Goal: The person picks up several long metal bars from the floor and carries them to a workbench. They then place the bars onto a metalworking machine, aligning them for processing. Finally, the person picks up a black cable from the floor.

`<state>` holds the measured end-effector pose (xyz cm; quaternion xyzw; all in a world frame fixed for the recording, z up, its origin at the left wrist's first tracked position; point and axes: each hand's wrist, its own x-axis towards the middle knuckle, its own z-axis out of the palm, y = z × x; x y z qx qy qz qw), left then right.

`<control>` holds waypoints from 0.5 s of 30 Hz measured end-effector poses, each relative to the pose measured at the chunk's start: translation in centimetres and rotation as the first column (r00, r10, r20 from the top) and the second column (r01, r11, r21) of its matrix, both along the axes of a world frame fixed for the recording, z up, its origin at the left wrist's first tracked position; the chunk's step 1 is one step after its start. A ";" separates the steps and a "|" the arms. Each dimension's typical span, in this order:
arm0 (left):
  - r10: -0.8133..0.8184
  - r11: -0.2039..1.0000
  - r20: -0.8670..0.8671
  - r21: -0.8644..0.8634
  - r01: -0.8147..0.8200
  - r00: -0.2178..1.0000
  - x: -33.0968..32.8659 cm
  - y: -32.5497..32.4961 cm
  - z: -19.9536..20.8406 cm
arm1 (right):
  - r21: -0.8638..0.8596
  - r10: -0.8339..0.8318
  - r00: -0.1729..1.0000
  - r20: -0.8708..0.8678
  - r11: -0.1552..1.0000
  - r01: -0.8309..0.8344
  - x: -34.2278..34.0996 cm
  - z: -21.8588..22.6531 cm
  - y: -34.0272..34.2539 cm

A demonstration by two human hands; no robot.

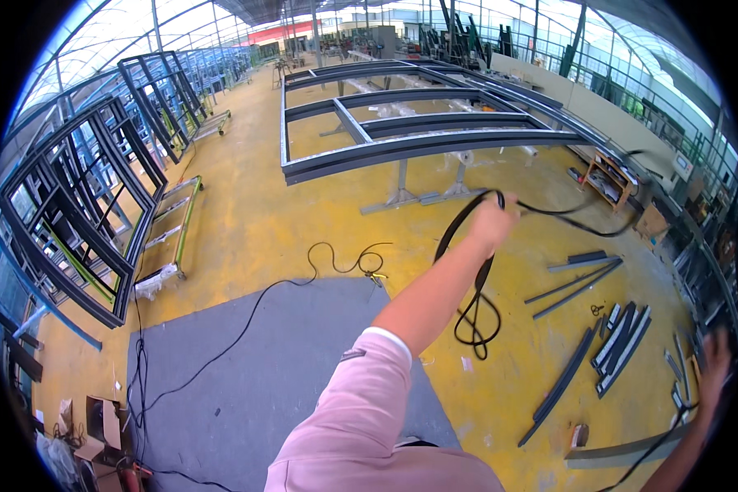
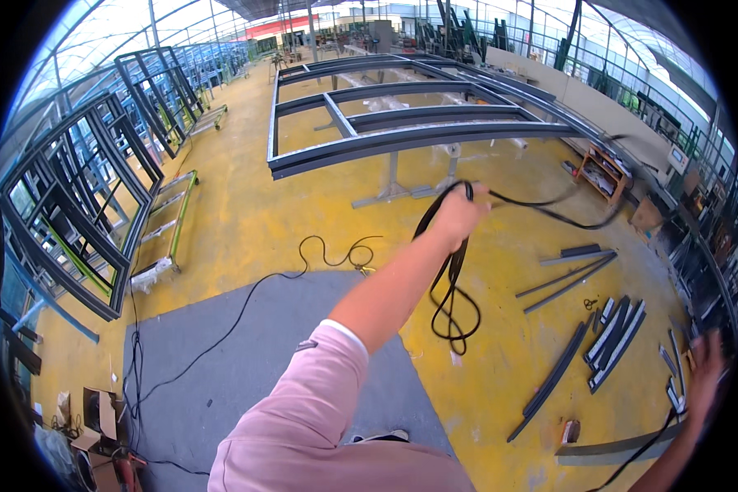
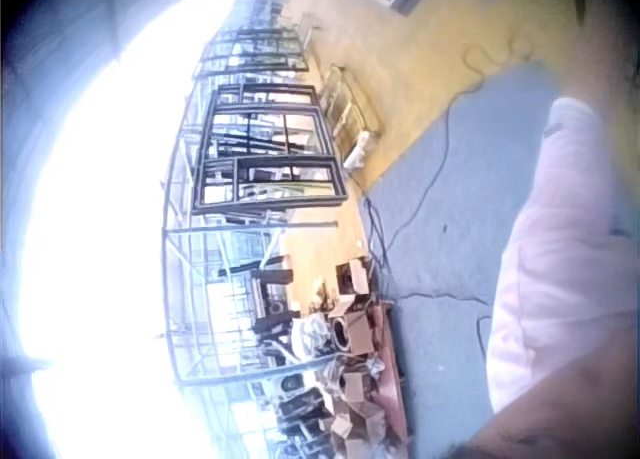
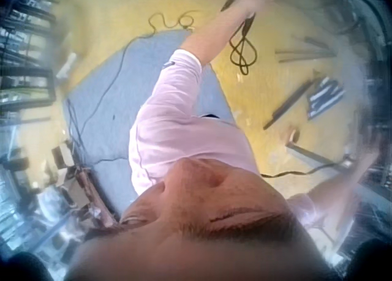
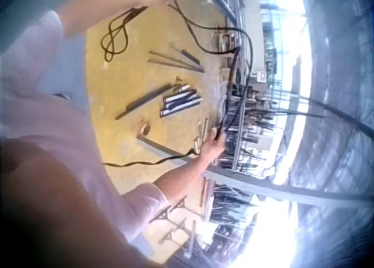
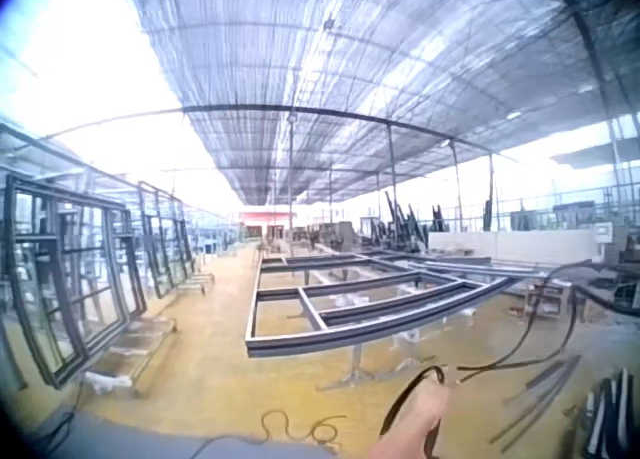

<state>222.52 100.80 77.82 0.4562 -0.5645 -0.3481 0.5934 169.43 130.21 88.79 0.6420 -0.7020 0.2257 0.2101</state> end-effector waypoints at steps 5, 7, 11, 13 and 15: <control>-0.225 0.955 0.376 0.269 0.126 0.899 0.1 5.4 -2.2 | 0.218 0.339 0.847 0.409 0.866 -0.451 15.5 -7.9 -0.5; -0.387 0.918 0.066 0.126 0.377 0.920 -2.6 7.2 -7.4 | 0.298 0.431 0.774 0.464 0.747 -0.595 18.8 -10.8 -0.5; -0.897 0.440 0.130 0.187 0.878 0.422 -8.6 19.8 -10.3 | 0.378 0.490 0.674 0.552 0.574 -0.727 24.0 -12.3 0.3; -0.900 0.117 -0.337 0.428 0.896 0.278 -9.9 23.0 -12.1 | 0.397 0.493 0.675 0.549 0.557 -0.730 24.7 -12.7 0.7; -0.917 0.120 -0.256 0.556 0.823 0.306 -9.3 23.2 -11.4 | 0.493 0.495 0.765 0.411 0.586 -0.644 24.1 -14.4 1.4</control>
